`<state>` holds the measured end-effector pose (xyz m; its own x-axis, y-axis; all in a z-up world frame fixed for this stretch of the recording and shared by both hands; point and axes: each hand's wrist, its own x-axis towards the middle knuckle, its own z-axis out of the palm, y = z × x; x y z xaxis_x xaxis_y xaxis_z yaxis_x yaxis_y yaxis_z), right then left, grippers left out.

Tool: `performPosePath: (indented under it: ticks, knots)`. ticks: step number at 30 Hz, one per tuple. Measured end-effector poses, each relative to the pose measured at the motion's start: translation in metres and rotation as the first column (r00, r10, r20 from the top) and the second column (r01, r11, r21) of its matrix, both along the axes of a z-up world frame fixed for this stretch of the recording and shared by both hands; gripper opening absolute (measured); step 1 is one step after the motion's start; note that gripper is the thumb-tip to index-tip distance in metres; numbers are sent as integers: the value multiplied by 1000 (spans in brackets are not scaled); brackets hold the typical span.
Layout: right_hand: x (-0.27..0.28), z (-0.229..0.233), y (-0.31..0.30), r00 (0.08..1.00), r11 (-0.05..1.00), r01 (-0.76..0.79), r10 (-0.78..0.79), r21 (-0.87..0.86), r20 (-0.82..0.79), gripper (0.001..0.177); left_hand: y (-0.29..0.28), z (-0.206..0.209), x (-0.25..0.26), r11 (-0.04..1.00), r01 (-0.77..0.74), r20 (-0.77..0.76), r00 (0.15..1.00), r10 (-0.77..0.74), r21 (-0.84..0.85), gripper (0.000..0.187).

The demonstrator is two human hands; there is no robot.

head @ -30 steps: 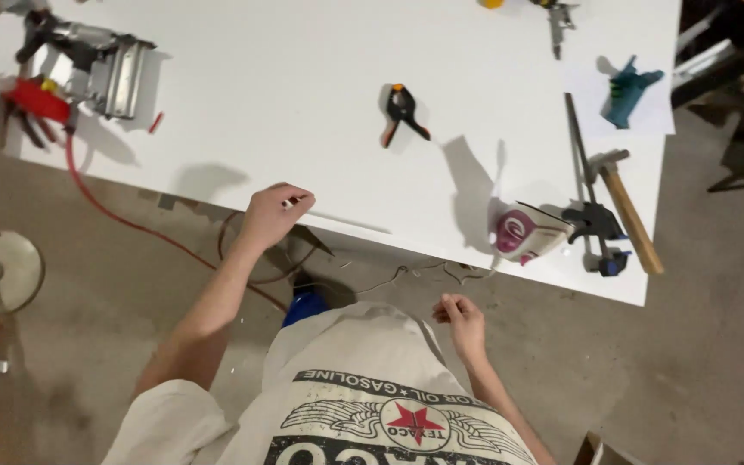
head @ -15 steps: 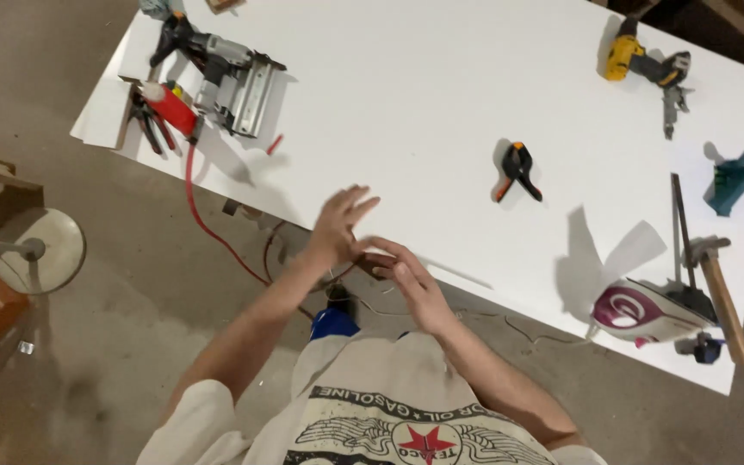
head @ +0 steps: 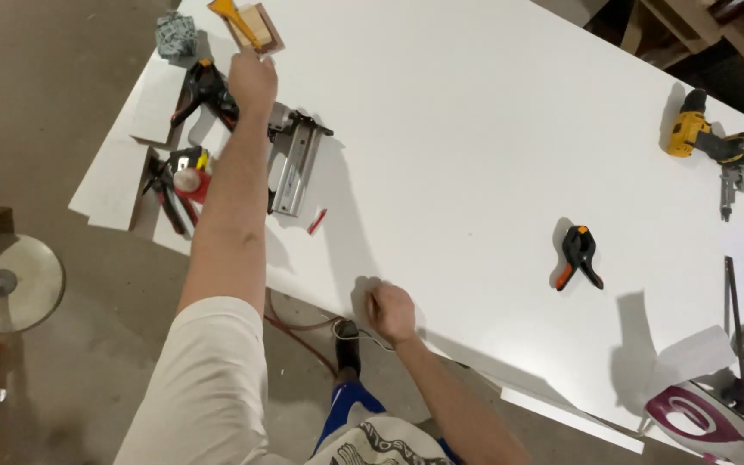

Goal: The person applies a white edge banding strip to the edge of a white board. They use a clothes iron to heat and adhere the strip, then use a small wooden block to press it down. Finally, they use a yellow plastic scraper to trim the excess banding flush with the board's surface.

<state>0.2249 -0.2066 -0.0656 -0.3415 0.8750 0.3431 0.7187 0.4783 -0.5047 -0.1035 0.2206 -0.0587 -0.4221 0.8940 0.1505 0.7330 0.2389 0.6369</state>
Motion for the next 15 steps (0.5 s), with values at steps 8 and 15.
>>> performPosePath:
  ticks: [8,15]
  knots:
    - [-9,22,14,998,999,-45,44,-21,-49,19,100,-61,-26,977,-178,-303,943,135,-117,105]
    - [-8,21,13,1000,999,-23,24,-49,7,17,135,-83,-23,955,-269,-586,797,147,-125,61]
